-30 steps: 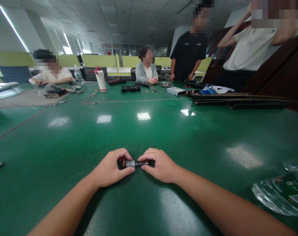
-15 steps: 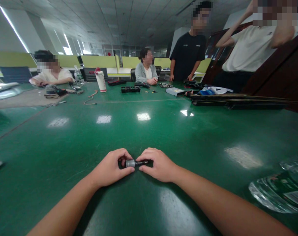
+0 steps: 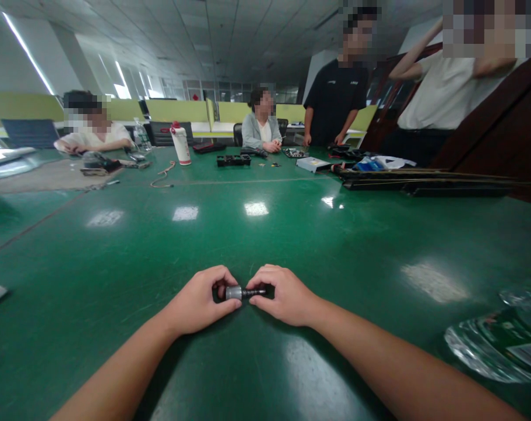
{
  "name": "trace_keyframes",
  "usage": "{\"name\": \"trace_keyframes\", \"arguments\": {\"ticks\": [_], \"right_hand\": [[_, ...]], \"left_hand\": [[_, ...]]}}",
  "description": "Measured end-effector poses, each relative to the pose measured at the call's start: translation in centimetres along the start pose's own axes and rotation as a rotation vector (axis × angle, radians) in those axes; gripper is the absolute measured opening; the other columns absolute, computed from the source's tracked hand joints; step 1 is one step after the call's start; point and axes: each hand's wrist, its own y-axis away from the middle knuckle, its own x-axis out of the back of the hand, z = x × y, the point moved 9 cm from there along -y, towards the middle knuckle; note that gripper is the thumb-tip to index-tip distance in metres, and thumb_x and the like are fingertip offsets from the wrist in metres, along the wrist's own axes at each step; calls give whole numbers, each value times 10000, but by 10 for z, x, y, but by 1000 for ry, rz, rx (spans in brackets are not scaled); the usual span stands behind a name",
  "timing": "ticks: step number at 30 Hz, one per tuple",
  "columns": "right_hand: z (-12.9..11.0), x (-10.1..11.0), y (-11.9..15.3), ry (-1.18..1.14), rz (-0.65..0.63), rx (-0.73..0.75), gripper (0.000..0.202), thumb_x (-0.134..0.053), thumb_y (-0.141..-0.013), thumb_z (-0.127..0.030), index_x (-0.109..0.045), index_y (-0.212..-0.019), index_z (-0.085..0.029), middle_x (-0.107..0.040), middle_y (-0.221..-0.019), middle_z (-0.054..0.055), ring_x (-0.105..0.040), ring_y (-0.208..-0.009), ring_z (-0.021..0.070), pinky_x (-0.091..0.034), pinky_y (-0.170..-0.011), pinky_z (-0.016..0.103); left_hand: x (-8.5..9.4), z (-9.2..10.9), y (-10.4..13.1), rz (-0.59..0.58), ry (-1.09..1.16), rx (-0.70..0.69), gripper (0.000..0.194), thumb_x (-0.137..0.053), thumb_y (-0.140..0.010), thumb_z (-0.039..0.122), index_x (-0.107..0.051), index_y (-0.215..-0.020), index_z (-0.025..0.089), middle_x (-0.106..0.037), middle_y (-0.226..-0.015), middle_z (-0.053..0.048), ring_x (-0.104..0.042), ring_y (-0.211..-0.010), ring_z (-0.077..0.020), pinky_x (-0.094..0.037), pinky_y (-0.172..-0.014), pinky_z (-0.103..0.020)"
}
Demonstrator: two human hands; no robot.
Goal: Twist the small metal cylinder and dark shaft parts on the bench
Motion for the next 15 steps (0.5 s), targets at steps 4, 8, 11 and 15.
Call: {"name": "trace_keyframes", "arguments": {"ticks": [4, 8, 11, 15], "right_hand": [[0, 0, 0, -2, 0, -1, 164, -736, -752, -150, -699, -906, -193, -681, -843, 10, -593, -817, 157, -432, -766, 287], [1, 0, 0, -1, 0, -3, 153, -725, -753, -142, -700, -895, -193, -677, -829, 13, -591, -808, 159, -432, -754, 286], [0, 0, 0, -3, 2, -2, 150, -722, -753, -141, -699, -893, -189, -674, -823, 14, -591, -802, 158, -433, -750, 285], [0, 2, 0, -2, 10, -14, 126, -714, -753, -134, -696, -869, -179, -667, -803, 16, -586, -786, 157, -434, -734, 281]], "left_hand": [[0, 1, 0, -2, 0, 1, 185, -683, -776, 302, -616, -891, 173, -586, -758, 8, -560, -691, -153, -421, -638, -260], [1, 2, 0, 4, -12, -10, 175, -679, -781, 300, -619, -889, 176, -587, -760, 8, -559, -696, -155, -416, -640, -260], [0, 1, 0, 0, -11, -6, 180, -681, -778, 301, -619, -891, 175, -586, -759, 7, -560, -697, -157, -416, -639, -261], [0, 1, 0, -3, -11, -1, 181, -676, -782, 307, -623, -896, 176, -592, -766, 5, -563, -703, -158, -418, -643, -262]]}}
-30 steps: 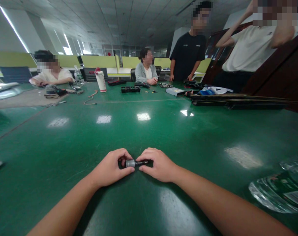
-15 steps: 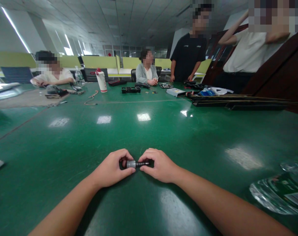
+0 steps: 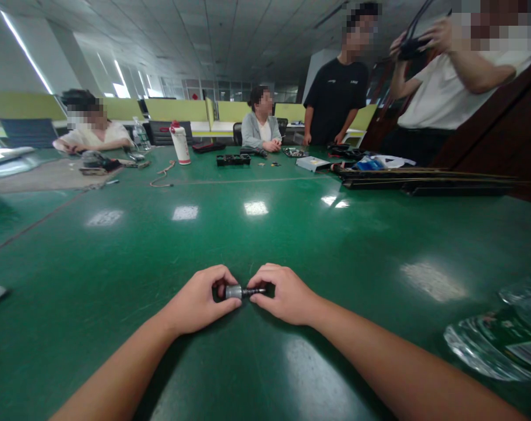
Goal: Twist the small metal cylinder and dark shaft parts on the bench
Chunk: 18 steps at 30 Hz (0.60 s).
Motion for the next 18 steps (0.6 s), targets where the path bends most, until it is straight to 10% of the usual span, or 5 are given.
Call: {"name": "trace_keyframes", "arguments": {"ticks": [18], "right_hand": [[2, 4, 1, 45, 22, -36, 130, -725, -721, -115, -678, -819, -186, -651, -773, 8, -571, -769, 158, -428, -714, 281]], "left_hand": [[1, 1, 0, 10, -7, -23, 163, -666, -783, 302, -593, -858, 177, -594, -767, 2, -561, -695, -155, -421, -638, -258]]}}
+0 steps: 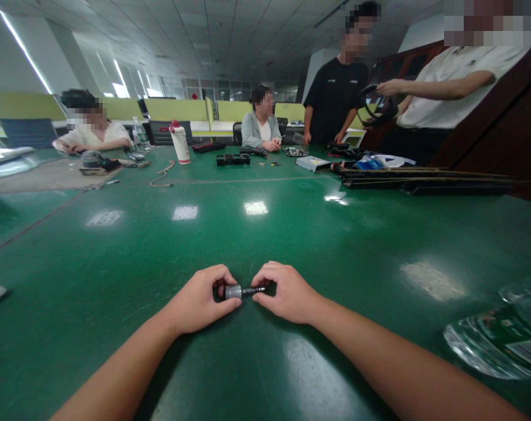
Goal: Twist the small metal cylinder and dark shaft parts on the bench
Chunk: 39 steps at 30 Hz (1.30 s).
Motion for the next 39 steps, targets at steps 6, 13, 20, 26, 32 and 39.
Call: {"name": "trace_keyframes", "arguments": {"ticks": [6, 13, 20, 26, 32, 39], "right_hand": [[2, 3, 1, 24, 11, -1, 127, -720, -703, -110, -673, -794, -185, -650, -769, 4, -567, -774, 161, -418, -723, 290], [4, 7, 1, 37, 18, -6, 109, -725, -702, -125, -680, -780, -186, -646, -763, 9, -560, -766, 162, -418, -712, 290], [5, 10, 1, 52, 31, -7, 109, -727, -695, -124, -675, -765, -188, -641, -747, 5, -563, -755, 161, -416, -708, 290], [23, 19, -1, 93, 91, -91, 94, -702, -693, -124, -681, -758, -189, -645, -744, 8, -573, -736, 155, -420, -690, 285], [30, 19, -2, 98, 95, -114, 93, -702, -696, -141, -694, -773, -192, -649, -750, 6, -576, -739, 152, -429, -691, 279], [25, 17, -1, 84, 88, -106, 100, -722, -720, -162, -721, -812, -202, -676, -790, 10, -591, -762, 155, -434, -720, 288]], "left_hand": [[0, 1, -1, -4, 2, 2, 156, -660, -783, 302, -589, -844, 177, -594, -762, 4, -553, -686, -152, -415, -630, -253], [1, 2, -1, -11, 11, -2, 151, -652, -786, 295, -579, -848, 178, -598, -778, -1, -557, -699, -157, -422, -637, -257], [1, 4, -1, -1, -14, -2, 132, -641, -791, 284, -581, -846, 181, -603, -775, -2, -561, -697, -158, -422, -637, -257], [7, 0, 0, 56, -64, 0, 141, -631, -803, 307, -579, -847, 183, -594, -767, -3, -549, -683, -158, -420, -633, -260], [13, -11, -2, 84, -62, 39, 167, -627, -817, 329, -585, -873, 177, -603, -801, -13, -556, -716, -168, -429, -660, -278], [12, -8, -2, 82, -52, 20, 146, -630, -808, 307, -583, -871, 183, -607, -805, -10, -552, -716, -164, -429, -663, -275]]}}
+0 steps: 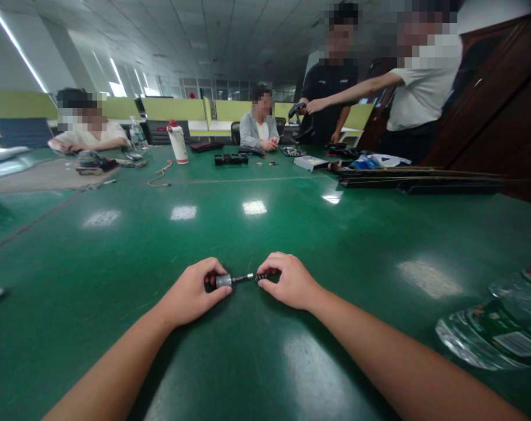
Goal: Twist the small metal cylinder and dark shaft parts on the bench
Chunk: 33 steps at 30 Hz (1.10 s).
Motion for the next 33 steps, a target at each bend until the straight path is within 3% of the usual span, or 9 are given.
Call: {"name": "trace_keyframes", "arguments": {"ticks": [9, 14, 17, 33], "right_hand": [[-2, -5, -2, -27, -19, 0, 100, -732, -759, -174, -740, -851, -211, -693, -809, 13, -602, -787, 158, -442, -739, 296], [-24, -11, 2, -174, -98, 134, 388, -694, -763, -87, -682, -1123, -232, -720, -985, 32, -627, -922, 171, -473, -858, 329], [-29, -11, 5, -190, -113, 159, 455, -697, -756, -89, -648, -1188, -225, -718, -1044, 43, -628, -962, 183, -473, -894, 350], [-30, -16, 4, -90, -124, 174, 280, -710, -795, -176, -689, -1074, -173, -708, -1004, 64, -594, -930, 201, -465, -868, 360]], "left_hand": [[1, 1, 1, -1, 1, -20, 148, -638, -808, 308, -597, -883, 187, -620, -827, -12, -560, -731, -165, -433, -673, -273], [1, 0, 2, -2, 7, -37, 166, -662, -795, 299, -601, -901, 187, -633, -863, -18, -571, -762, -172, -437, -693, -277], [2, 0, 2, -1, 9, -43, 176, -672, -793, 302, -598, -902, 186, -635, -880, -21, -576, -774, -174, -440, -703, -281], [-6, 2, 1, -46, 60, -74, 219, -707, -796, 345, -623, -923, 187, -639, -873, -14, -583, -777, -169, -452, -710, -275]]}}
